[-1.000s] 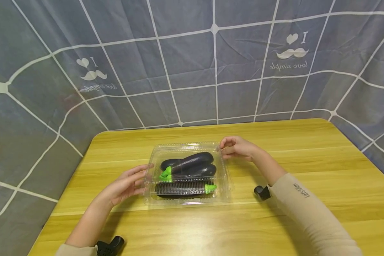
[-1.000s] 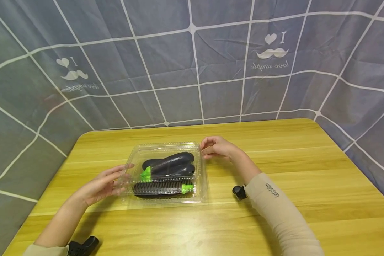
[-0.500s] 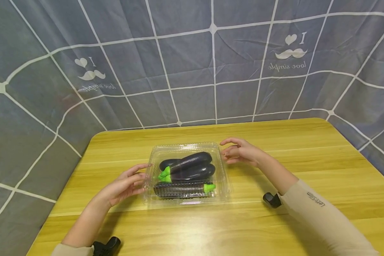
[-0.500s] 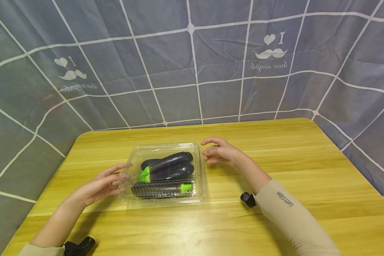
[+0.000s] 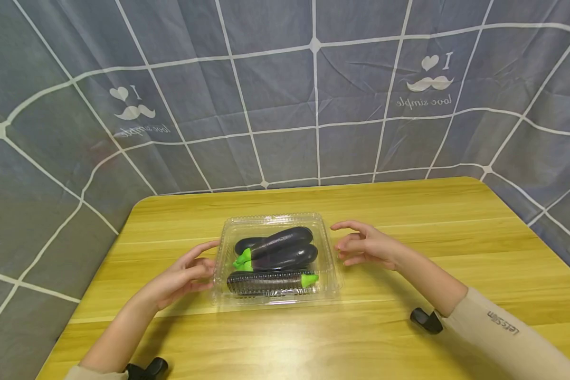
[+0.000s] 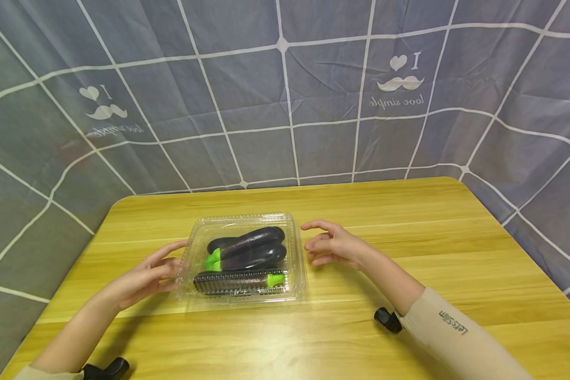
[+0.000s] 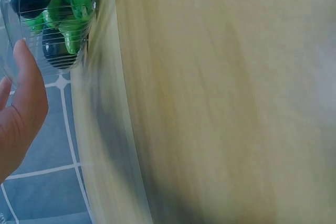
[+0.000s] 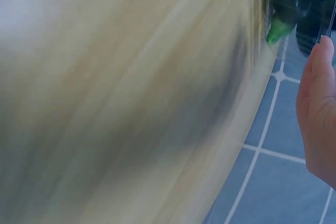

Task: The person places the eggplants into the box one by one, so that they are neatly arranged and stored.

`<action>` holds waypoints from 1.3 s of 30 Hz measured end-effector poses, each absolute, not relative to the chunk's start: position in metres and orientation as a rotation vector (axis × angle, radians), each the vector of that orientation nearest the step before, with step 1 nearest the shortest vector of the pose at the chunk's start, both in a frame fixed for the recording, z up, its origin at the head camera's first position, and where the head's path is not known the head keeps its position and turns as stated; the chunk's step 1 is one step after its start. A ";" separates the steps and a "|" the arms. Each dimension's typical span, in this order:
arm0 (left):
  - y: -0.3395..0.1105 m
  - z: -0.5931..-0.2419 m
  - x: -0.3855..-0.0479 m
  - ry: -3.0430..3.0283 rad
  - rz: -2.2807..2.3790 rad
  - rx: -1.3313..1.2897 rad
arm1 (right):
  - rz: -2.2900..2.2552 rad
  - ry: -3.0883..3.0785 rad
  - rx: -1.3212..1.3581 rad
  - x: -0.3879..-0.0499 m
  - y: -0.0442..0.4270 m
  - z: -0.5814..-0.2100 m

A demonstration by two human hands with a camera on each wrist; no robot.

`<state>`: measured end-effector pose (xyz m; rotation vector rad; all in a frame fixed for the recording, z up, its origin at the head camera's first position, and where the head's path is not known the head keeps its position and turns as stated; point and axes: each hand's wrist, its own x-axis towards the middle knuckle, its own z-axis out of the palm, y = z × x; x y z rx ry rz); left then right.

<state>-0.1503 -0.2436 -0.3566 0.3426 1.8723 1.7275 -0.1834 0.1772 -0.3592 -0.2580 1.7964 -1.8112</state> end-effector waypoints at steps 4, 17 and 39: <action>-0.247 -0.356 -0.148 1.862 1.697 0.375 | -1.778 1.780 -0.301 -0.173 0.176 -0.359; -0.248 -0.352 -0.145 1.719 1.553 0.430 | -1.750 1.655 -0.340 -0.150 0.170 -0.359; -0.246 -0.360 -0.142 1.745 1.593 0.406 | -1.791 1.554 -0.299 -0.139 0.156 -0.366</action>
